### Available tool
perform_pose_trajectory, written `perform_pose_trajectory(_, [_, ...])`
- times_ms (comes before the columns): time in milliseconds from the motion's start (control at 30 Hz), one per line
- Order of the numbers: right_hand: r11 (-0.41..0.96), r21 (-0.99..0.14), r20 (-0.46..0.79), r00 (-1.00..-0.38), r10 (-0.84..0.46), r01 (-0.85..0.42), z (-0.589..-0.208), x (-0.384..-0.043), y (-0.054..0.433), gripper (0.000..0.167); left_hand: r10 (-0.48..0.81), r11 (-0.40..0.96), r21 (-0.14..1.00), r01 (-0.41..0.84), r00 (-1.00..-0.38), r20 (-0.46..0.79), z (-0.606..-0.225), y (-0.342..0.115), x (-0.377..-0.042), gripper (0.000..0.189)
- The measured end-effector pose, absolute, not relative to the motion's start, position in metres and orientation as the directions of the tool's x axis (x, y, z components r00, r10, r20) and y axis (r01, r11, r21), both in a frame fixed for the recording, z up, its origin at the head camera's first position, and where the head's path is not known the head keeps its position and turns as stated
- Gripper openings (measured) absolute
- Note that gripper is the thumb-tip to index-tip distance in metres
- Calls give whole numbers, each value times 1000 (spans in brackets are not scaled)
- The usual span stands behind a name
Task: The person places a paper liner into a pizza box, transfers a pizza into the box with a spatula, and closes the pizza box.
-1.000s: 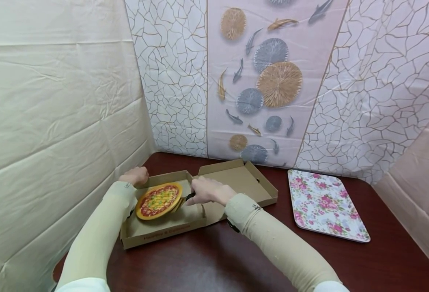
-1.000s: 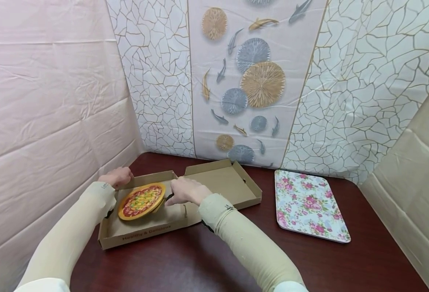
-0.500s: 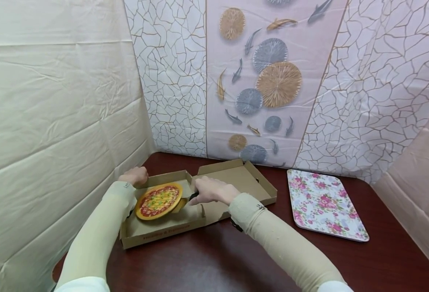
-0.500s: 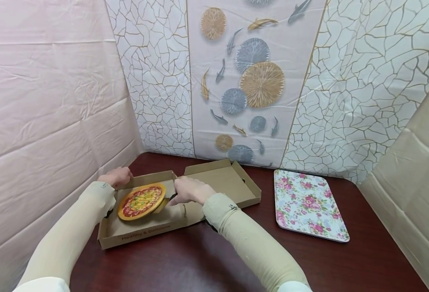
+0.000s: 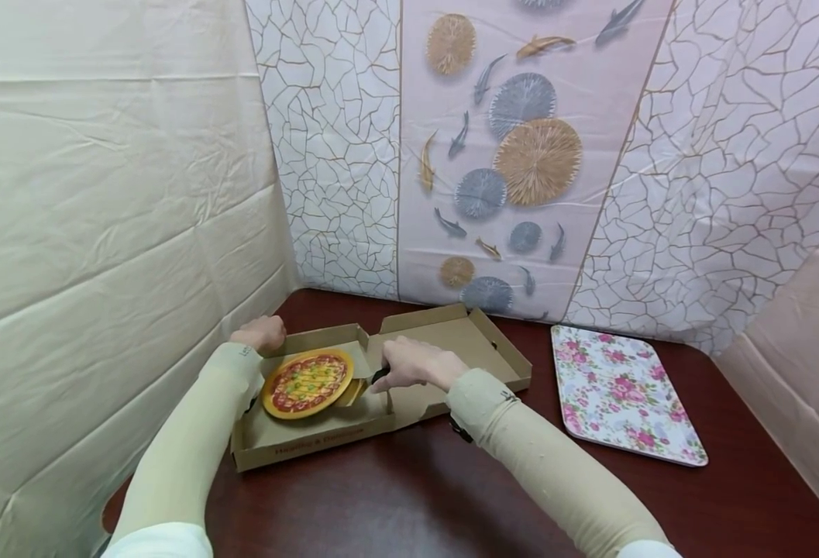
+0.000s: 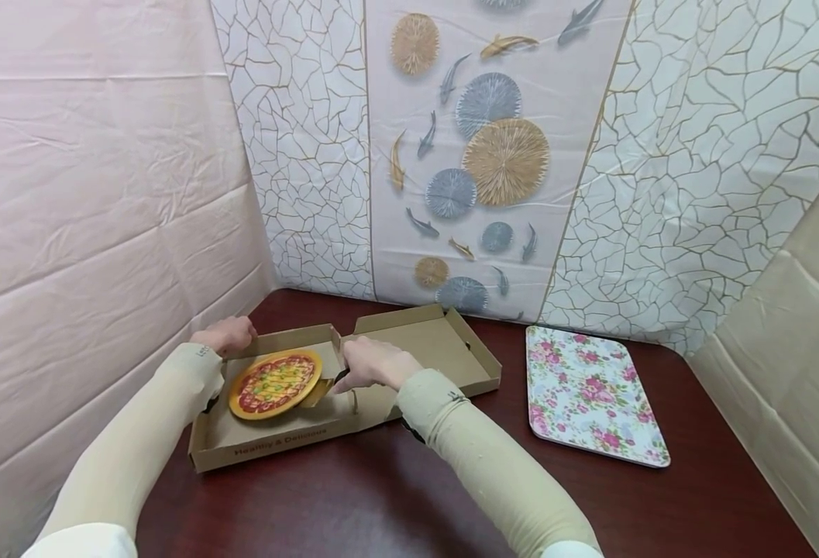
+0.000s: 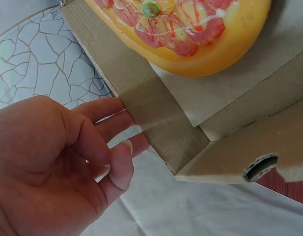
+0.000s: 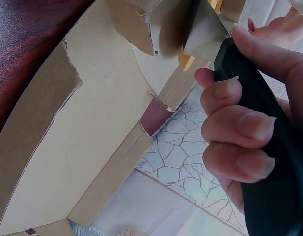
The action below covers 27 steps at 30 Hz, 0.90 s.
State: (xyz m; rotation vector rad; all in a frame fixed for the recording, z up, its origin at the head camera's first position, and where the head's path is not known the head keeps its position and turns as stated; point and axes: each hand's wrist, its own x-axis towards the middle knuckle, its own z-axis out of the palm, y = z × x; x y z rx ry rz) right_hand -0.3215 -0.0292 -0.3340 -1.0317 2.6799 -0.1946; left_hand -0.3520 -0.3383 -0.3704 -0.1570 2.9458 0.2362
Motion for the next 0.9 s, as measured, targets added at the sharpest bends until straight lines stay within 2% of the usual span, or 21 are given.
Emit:
perform_pose_trajectory(500, [760, -201, -222, -726, -650, -618, -330, -321, -24, 45, -107, 983, 124, -132, -976, -189, -372, -339, -355, 25])
perform_pose_trajectory(900, [777, -199, -239, -739, -630, -597, -327, -321, -23, 39, -123, 982, 116, -147, -974, -191, -375, -339, -356, 26])
